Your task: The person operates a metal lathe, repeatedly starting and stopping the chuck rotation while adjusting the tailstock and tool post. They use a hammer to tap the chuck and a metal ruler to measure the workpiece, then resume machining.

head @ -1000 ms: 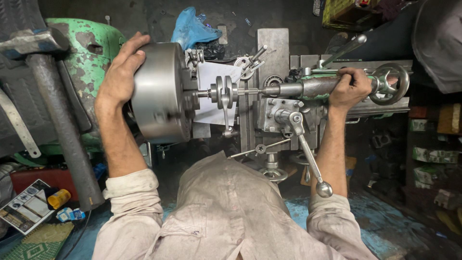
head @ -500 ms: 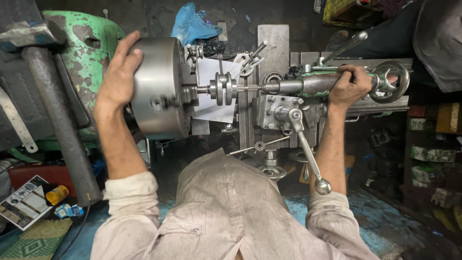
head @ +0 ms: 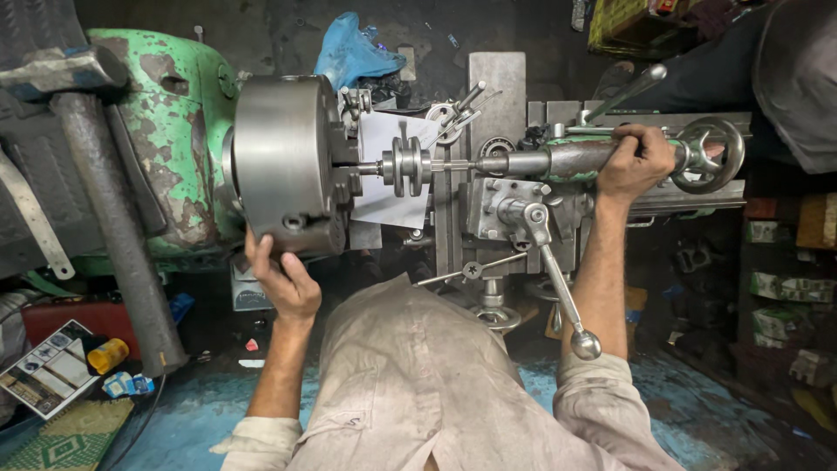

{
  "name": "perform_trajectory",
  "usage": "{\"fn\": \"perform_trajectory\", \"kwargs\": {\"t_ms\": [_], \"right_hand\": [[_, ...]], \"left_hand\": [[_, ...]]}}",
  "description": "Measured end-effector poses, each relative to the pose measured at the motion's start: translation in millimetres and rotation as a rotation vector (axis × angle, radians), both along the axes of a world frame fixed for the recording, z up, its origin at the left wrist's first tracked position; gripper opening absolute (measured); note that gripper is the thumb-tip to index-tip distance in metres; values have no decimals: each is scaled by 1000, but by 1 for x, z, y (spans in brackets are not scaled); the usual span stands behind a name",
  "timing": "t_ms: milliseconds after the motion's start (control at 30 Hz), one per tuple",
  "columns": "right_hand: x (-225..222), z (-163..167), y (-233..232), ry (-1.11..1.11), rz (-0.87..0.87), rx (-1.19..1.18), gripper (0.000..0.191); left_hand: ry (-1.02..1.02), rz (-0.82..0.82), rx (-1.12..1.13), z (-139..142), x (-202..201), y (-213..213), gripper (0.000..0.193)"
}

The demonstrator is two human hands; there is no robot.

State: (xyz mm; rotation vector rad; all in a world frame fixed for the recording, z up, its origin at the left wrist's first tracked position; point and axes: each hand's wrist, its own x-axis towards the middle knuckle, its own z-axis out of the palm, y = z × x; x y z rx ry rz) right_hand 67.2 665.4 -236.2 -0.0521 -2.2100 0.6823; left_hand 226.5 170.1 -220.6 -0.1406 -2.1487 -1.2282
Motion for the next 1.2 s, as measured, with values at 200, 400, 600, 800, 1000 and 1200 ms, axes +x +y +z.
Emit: {"fn": "perform_trajectory", "kwargs": {"t_ms": [200, 400, 600, 800, 1000, 1200], "right_hand": [[0, 1, -2, -9, 4, -17, 19], [1, 2, -2, -11, 19, -13, 20], [-1, -1, -1, -18, 3, -6, 19], [1, -1, 0, -31, 2, -7, 18], [3, -6, 2, -24, 13, 9, 17], [3, 21, 6, -169, 156, -323, 17]], "left_hand": [[-280, 40, -191, 80, -71, -16, 38], [-603, 115, -26, 104, -125, -20, 44], [-273, 2, 193, 63, -92, -27, 35], [-99, 74, 108, 28, -59, -21, 30], [11, 151, -54, 43, -13, -7, 35], [-92, 634, -811, 135, 46, -49, 25]]}}
